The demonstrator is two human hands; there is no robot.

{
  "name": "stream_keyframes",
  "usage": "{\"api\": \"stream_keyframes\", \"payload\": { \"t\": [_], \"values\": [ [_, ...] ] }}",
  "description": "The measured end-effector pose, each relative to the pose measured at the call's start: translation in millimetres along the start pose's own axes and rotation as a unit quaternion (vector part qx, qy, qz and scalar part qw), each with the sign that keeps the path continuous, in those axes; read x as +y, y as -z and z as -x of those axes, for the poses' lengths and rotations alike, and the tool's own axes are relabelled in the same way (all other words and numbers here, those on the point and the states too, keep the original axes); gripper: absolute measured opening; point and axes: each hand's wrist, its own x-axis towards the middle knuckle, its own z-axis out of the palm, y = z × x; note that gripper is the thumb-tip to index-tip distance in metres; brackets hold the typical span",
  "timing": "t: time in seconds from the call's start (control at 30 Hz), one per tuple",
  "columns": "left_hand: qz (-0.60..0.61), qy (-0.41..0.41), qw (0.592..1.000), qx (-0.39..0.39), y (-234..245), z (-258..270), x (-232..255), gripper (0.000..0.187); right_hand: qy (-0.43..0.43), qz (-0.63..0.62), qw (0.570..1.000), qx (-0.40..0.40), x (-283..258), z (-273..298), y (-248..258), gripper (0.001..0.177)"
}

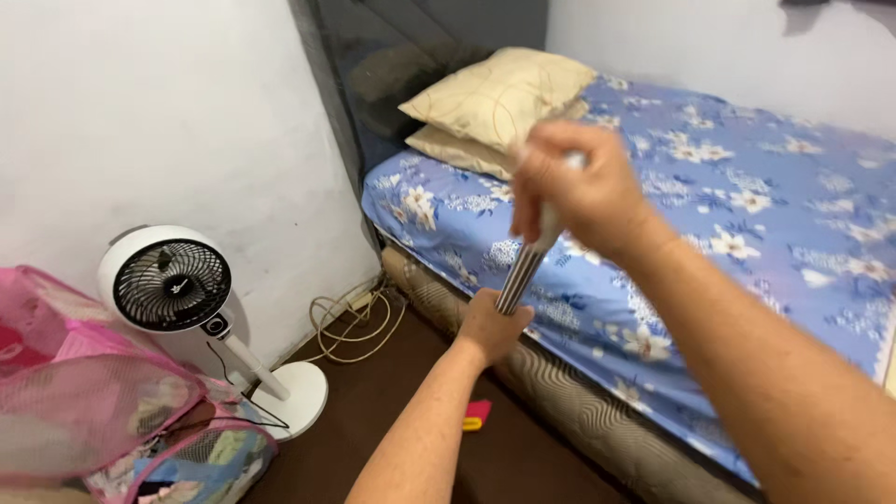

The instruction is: The person sweeps the bedroom floor with a broom, moving it back and forth across the carpeted area near the bed and storage drawers. The person repeatedly sweeps the same floor area without visible debris removal.

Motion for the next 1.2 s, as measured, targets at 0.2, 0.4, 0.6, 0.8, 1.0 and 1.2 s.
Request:
{"api": "stream_keyframes", "payload": {
  "t": [0.2, 0.4, 0.6, 0.8, 1.0, 1.2],
  "values": [
    [-0.062, 0.065, 0.994, -0.058, 32.6, 18.4, 77.3, 0.028, 0.022, -0.065, 0.993, 0.091, -32.7, -2.7, 19.0, 0.034],
    [-0.045, -0.050, 0.994, -0.086, 44.2, 23.3, 102.7, 0.035, 0.072, 0.011, 0.994, 0.082, -88.2, 0.6, 16.6, 0.037],
    [0.032, 0.029, 0.992, -0.116, 52.1, 19.5, 40.7, 0.027, -0.020, 0.174, 0.984, 0.021, -71.7, 5.0, -76.2, 0.034],
    [0.110, 0.012, 0.988, -0.105, 36.0, 56.7, 31.5, 0.035, -0.048, 0.068, 0.995, 0.058, -50.6, 8.7, -45.8, 0.034],
    [-0.034, 0.055, 0.992, -0.110, 55.1, 66.4, 91.5, 0.033, -0.017, 0.017, 0.987, 0.156, -71.1, -3.6, -17.3, 0.031],
    [-0.106, 0.009, 0.990, -0.098, 95.4, 31.2, 94.3, 0.036, 0.049, -0.001, 0.985, 0.167, -79.3, -33.5, -33.2, 0.028]
  ]
}}
